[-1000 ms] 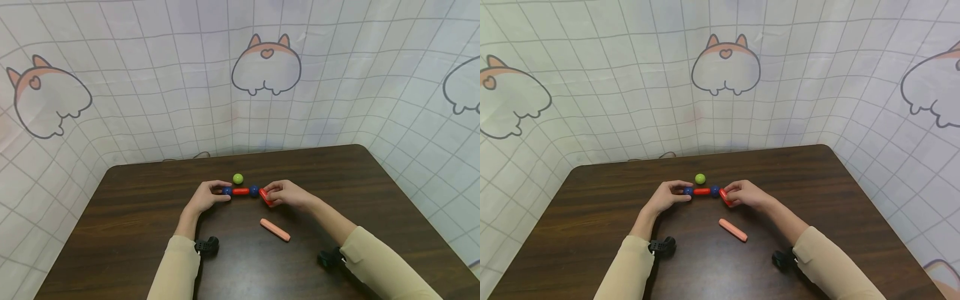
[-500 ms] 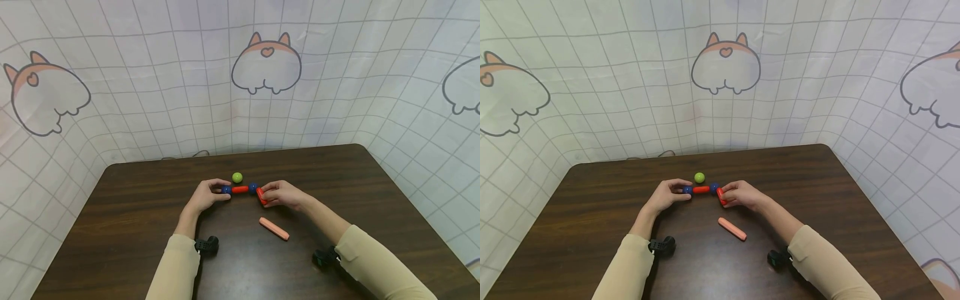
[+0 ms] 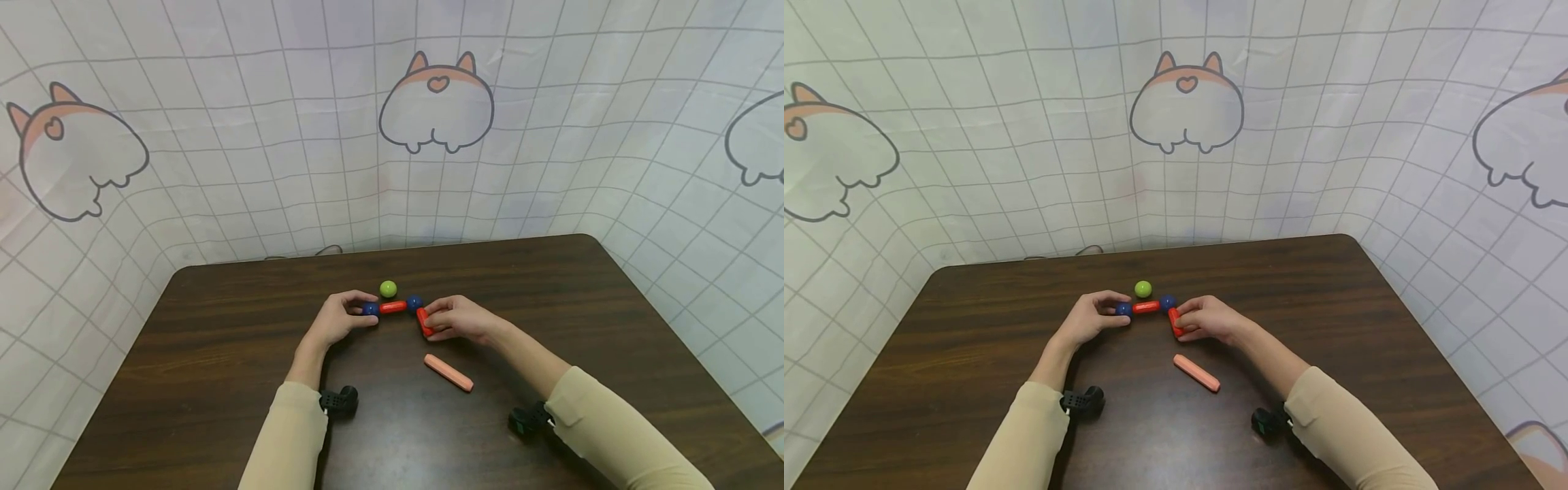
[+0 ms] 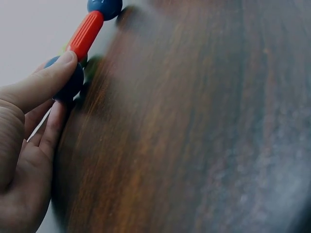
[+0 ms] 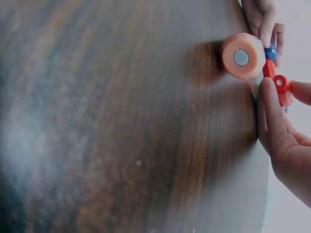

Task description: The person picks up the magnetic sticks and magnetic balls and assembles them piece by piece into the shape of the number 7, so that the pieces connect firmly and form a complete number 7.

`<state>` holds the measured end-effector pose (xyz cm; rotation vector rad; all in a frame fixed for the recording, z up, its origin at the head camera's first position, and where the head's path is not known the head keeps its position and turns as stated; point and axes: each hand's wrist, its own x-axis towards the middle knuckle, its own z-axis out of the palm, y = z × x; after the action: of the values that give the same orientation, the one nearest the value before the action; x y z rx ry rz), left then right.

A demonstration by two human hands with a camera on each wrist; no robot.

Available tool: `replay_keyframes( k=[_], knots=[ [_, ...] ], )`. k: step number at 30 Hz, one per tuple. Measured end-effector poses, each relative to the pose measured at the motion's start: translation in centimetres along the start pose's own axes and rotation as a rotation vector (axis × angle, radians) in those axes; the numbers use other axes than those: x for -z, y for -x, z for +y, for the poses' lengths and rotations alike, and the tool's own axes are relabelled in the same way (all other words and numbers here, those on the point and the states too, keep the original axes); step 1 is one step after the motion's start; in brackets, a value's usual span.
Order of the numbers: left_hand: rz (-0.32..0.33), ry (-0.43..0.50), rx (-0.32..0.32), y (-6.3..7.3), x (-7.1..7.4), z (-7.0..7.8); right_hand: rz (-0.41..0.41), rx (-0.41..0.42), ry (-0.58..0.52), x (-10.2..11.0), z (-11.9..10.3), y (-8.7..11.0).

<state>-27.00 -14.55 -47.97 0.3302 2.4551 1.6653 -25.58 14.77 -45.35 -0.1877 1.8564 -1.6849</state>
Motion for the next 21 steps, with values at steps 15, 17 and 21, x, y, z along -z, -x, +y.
replay_keyframes(
  k=[15,17,21],
  knots=[
    [-0.013,0.017,-0.028,0.0,0.2,-0.1,-0.071,0.006,0.017,-1.2,-0.8,0.0],
    [-0.014,0.021,-0.027,-0.1,0.2,-0.2,-0.100,0.012,0.032,-1.5,-0.9,-0.2],
    [-0.013,0.029,-0.014,-0.2,0.2,-0.2,-0.151,0.025,0.066,-2.3,-1.1,-0.4]
  ],
)
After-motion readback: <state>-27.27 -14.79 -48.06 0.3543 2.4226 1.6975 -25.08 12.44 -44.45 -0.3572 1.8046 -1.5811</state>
